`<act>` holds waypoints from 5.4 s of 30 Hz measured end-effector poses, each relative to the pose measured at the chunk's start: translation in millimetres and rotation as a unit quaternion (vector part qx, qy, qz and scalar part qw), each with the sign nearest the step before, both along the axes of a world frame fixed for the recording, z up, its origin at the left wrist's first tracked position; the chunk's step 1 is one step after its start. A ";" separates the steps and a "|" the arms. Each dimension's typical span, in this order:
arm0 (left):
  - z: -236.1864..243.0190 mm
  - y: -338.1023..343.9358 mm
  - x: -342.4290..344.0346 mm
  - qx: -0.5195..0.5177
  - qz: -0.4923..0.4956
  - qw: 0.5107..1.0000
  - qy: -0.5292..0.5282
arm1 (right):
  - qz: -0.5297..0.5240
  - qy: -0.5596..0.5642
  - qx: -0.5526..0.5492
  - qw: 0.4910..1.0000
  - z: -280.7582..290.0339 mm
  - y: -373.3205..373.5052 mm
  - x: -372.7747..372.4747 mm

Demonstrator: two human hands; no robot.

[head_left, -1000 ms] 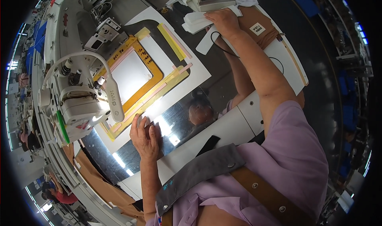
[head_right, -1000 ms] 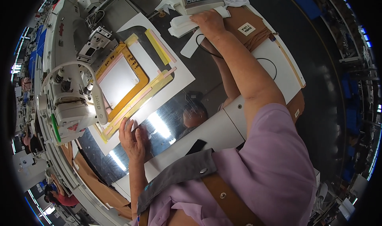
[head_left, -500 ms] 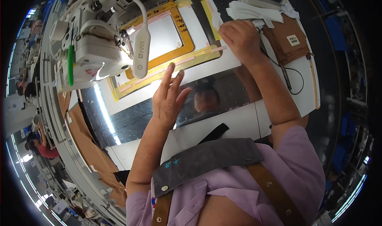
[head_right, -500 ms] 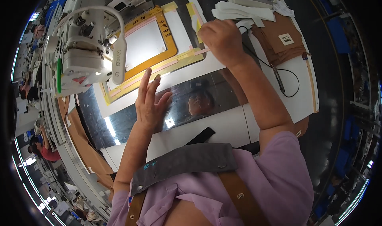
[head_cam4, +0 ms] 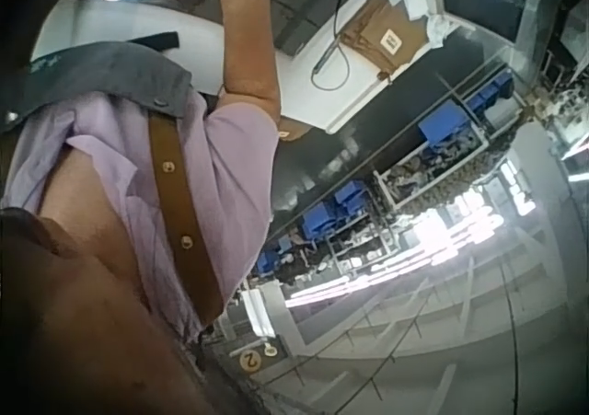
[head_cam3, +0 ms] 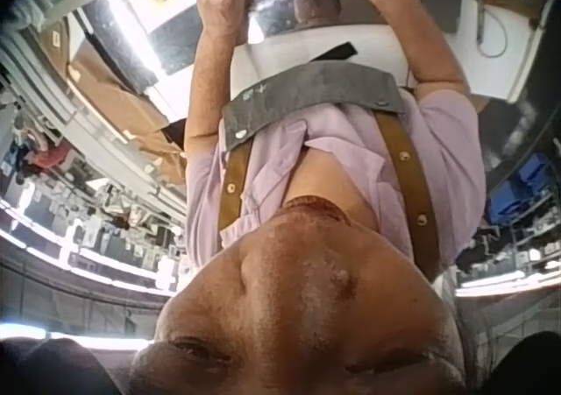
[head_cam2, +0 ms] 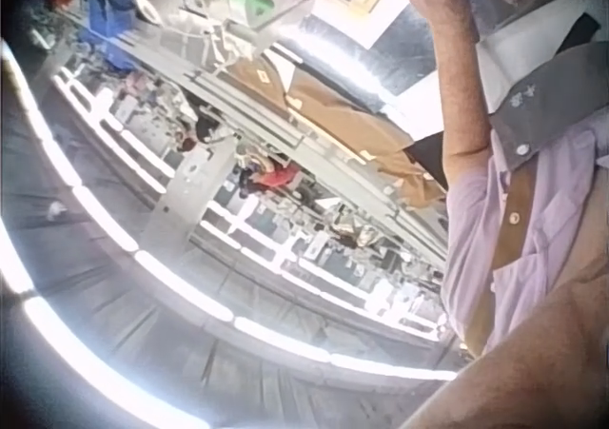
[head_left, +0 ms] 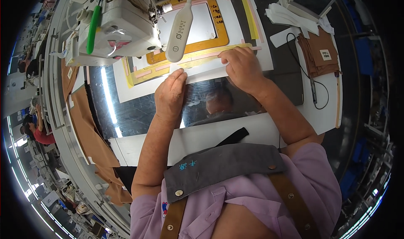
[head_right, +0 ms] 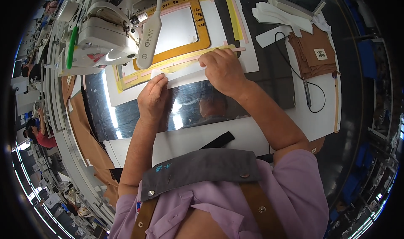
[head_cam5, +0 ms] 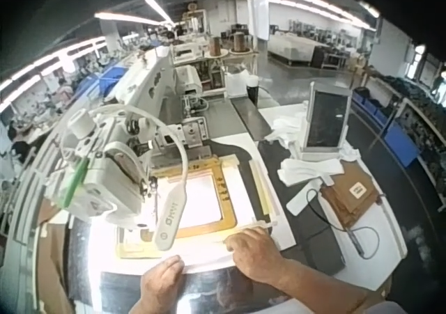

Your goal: The person is using an industrial automated sewing machine to stitch brand labels onto leather pieces.

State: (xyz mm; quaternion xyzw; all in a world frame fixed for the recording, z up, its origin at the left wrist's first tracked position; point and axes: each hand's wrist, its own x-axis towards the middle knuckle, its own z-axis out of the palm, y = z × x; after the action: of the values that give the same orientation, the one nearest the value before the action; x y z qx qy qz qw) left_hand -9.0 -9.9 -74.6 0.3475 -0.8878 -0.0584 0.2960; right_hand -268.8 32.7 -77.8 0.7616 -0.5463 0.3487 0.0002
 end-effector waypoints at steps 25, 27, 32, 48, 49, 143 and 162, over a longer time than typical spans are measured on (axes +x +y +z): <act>-8.5 -1.5 19.1 0.070 0.034 0.997 -0.024 | -0.062 -0.138 0.068 0.986 -8.6 -11.7 -3.4; -9.7 -2.5 20.9 0.062 0.035 0.997 -0.028 | -0.066 -0.133 0.055 0.987 -9.5 -10.4 -2.6; -13.5 -2.6 22.0 0.035 0.038 0.998 -0.018 | -0.070 -0.150 0.059 0.984 -11.0 -12.1 -1.8; -10.7 -5.6 21.3 -0.010 0.091 0.996 -0.021 | -0.072 -0.115 0.034 0.990 -14.4 -13.7 -4.8; -8.6 -4.9 20.5 -0.001 0.095 0.995 -0.029 | -0.087 -0.135 0.057 0.985 -12.2 -12.1 -4.3; -4.9 -29.1 6.3 0.072 0.032 0.979 -0.186 | -0.059 0.169 0.203 0.963 -0.3 -11.1 25.6; 0.0 -24.8 9.9 0.110 0.131 0.966 -0.196 | -0.126 0.193 0.167 0.959 0.5 -3.0 23.7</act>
State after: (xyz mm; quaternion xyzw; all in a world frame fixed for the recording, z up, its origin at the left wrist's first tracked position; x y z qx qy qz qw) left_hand 0.9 -34.7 -74.7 0.4960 -0.8632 -0.0474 0.0811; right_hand -245.1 29.7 -77.3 0.7286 -0.6778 0.0961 0.0229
